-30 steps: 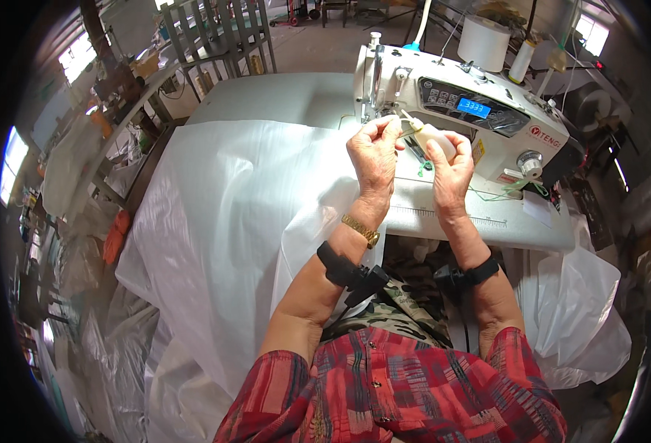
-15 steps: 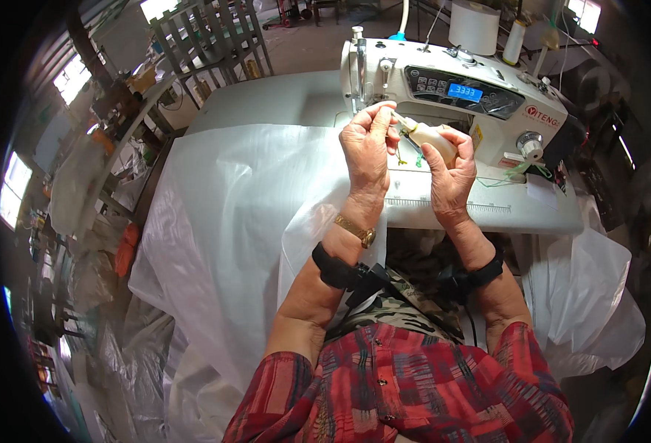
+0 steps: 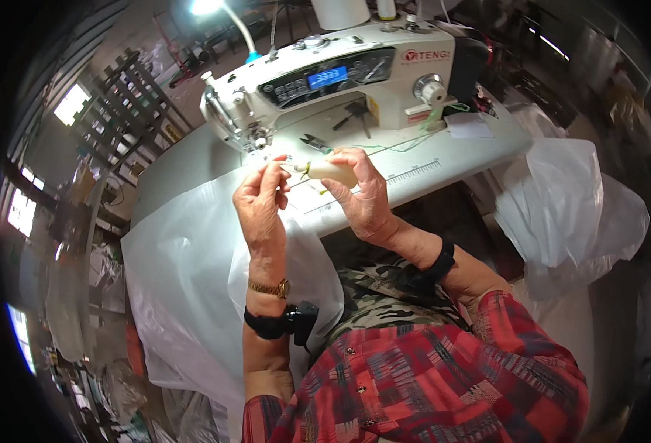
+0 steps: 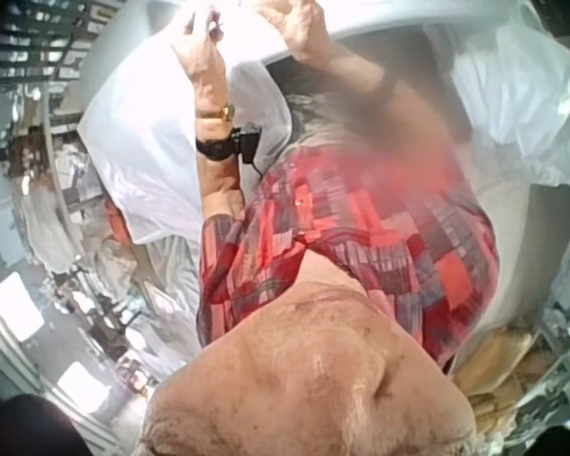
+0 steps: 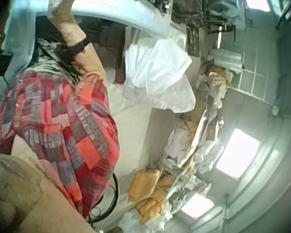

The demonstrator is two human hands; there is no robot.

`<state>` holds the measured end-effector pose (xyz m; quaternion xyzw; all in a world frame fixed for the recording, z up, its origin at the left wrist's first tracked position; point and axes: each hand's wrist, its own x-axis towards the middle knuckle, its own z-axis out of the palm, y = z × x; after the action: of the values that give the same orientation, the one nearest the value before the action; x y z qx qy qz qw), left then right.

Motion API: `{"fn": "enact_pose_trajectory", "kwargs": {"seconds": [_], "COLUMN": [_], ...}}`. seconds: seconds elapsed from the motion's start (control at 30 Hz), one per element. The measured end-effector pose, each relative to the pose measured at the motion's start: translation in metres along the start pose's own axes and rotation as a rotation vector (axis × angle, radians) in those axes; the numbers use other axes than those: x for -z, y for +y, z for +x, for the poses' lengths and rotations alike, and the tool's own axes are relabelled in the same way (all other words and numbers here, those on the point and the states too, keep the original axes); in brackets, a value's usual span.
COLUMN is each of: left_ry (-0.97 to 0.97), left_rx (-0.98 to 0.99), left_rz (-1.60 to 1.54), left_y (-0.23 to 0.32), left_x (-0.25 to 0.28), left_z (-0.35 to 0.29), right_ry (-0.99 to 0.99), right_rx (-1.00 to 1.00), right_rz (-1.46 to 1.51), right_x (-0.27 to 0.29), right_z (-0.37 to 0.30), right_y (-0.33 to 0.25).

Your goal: Sewing the edges and long seams of large white plastic sheets using an industrial sewing machine.

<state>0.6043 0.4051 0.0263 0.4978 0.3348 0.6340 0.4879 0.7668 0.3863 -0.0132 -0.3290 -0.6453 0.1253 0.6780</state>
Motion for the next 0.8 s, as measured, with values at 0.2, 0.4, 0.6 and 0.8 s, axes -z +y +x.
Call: {"fn": "enact_pose_trajectory", "kwargs": {"seconds": [0.2,0.4,0.6,0.8], "left_ry": [0.112,0.107,0.087,0.064], "left_rx": [-0.053,-0.053,-0.008,0.010], "left_rz": [0.130,0.187,0.187,0.196], "left_y": [0.005,0.002,-0.004,-0.005], "left_x": [0.006,0.006,0.009,0.002], "left_z": [-0.011,-0.023,-0.028,-0.031], "right_ry": [0.115,0.222,0.266,0.347], "right_rx": [-0.384,-0.617,-0.759,-0.837], "right_rz": [0.289,0.618,0.743,0.779], "right_x": [0.015,0.041,0.064,0.069], "right_z": [-0.020,-0.030,-0.034,-0.032], "right_y": [0.006,0.026,0.028,0.033]}}
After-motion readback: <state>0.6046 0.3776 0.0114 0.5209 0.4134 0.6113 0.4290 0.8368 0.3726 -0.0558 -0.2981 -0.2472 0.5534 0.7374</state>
